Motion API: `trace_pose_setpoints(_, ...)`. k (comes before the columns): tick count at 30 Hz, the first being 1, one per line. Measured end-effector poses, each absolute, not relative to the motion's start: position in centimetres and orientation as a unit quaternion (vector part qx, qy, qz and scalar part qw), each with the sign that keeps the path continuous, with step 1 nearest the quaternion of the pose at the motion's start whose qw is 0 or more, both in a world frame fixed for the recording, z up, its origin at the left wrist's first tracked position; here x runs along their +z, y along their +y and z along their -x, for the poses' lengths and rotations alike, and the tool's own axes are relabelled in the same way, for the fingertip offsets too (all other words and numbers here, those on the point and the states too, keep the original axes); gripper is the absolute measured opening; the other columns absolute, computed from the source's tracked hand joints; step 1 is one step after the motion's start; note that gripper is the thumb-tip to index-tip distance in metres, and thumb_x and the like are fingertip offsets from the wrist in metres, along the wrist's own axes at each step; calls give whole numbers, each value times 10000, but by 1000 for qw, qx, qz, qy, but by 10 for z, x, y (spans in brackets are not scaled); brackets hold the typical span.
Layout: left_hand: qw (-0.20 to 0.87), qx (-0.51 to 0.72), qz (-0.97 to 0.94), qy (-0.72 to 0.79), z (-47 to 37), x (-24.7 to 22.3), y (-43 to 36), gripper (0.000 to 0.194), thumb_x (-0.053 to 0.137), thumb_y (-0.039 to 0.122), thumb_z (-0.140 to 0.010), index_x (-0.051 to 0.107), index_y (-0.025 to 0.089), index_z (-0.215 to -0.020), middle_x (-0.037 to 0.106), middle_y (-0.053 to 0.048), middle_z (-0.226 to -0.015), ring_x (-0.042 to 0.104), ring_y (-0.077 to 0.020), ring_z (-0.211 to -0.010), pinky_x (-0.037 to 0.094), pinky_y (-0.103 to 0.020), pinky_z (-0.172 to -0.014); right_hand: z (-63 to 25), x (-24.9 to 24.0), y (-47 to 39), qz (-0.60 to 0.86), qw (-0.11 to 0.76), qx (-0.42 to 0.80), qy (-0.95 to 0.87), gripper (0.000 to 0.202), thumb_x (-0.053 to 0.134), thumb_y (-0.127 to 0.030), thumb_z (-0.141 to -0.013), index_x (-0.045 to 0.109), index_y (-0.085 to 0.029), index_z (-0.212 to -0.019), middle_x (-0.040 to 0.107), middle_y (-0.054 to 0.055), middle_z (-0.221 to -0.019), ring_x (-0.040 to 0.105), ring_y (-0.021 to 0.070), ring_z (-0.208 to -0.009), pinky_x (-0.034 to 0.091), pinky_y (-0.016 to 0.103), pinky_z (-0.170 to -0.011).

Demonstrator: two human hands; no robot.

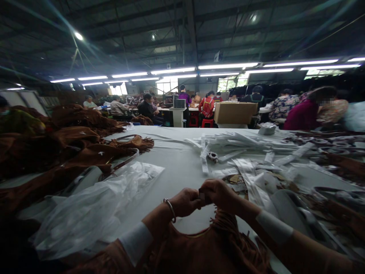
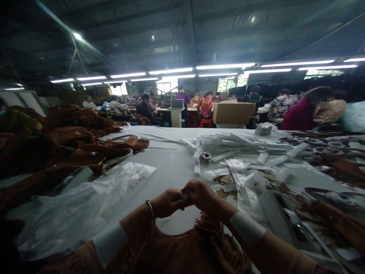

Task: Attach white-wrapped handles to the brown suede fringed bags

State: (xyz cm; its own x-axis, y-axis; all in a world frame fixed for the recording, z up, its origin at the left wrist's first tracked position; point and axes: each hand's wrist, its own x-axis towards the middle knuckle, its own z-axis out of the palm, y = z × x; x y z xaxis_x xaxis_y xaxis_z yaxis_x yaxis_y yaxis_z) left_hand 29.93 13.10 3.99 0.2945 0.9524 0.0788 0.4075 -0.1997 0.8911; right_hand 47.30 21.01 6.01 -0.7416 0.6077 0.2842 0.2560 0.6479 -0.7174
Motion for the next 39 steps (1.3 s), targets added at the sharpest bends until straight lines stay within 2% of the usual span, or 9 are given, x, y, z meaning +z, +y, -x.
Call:
trace_pose_setpoints(5,420,323,-697,484,-299,39,129,256,559,362,-853,668,135,-801,631,-16,-713,573,-142,-687,445,-235,-654,-469,48,205,259,299,314,-863,168,546,-142,-780,642,-147,-642,594,1,-625,528,116,-582,353,212,-535)
trace_pose_setpoints(8,448,340,-674,479,-300,36,127,265,580,377,-842,665,133,-781,635,-18,-712,571,-141,-698,452,-240,-678,-471,42,205,242,312,312,-864,183,552,-166,-812,644,-146,-655,599,9,-656,546,121,-615,383,214,-569)
trace_pose_setpoints(14,461,395,-628,487,-304,28,127,295,643,385,-786,621,137,-627,620,-12,-652,532,-124,-653,433,-234,-653,-481,50,209,176,260,371,-874,236,548,-232,-889,716,-144,-749,611,30,-757,572,118,-641,414,210,-567)
trace_pose_setpoints(20,457,400,-630,483,-308,25,129,336,678,411,-766,612,132,-591,596,-5,-627,507,-112,-622,422,-226,-630,-480,51,204,209,249,377,-867,216,573,-188,-856,728,-148,-712,596,22,-726,568,116,-603,402,200,-517)
trace_pose_setpoints(24,455,400,-630,486,-308,27,128,348,668,432,-767,618,128,-605,575,-3,-629,491,-109,-613,403,-221,-602,-480,48,205,179,231,428,-855,230,590,-246,-889,746,-152,-747,619,33,-799,609,128,-664,462,215,-593)
trace_pose_setpoints(27,444,400,-635,490,-307,30,129,360,659,454,-773,624,126,-629,556,3,-622,473,-104,-597,387,-219,-581,-479,52,205,179,219,387,-878,246,597,-271,-906,764,-167,-757,635,39,-839,620,129,-693,467,228,-641)
trace_pose_setpoints(31,429,406,-631,503,-307,31,130,373,674,471,-745,605,130,-611,537,9,-608,455,-100,-584,372,-214,-560,-475,54,204,220,223,317,-895,254,580,-234,-901,762,-175,-733,619,28,-799,598,114,-655,431,228,-615)
trace_pose_setpoints(39,423,391,-638,511,-306,21,132,278,608,382,-752,572,150,-603,532,22,-575,451,-97,-564,352,-212,-545,-464,51,196,267,220,269,-899,267,545,-100,-829,625,-141,-577,542,10,-709,511,93,-574,323,220,-519)
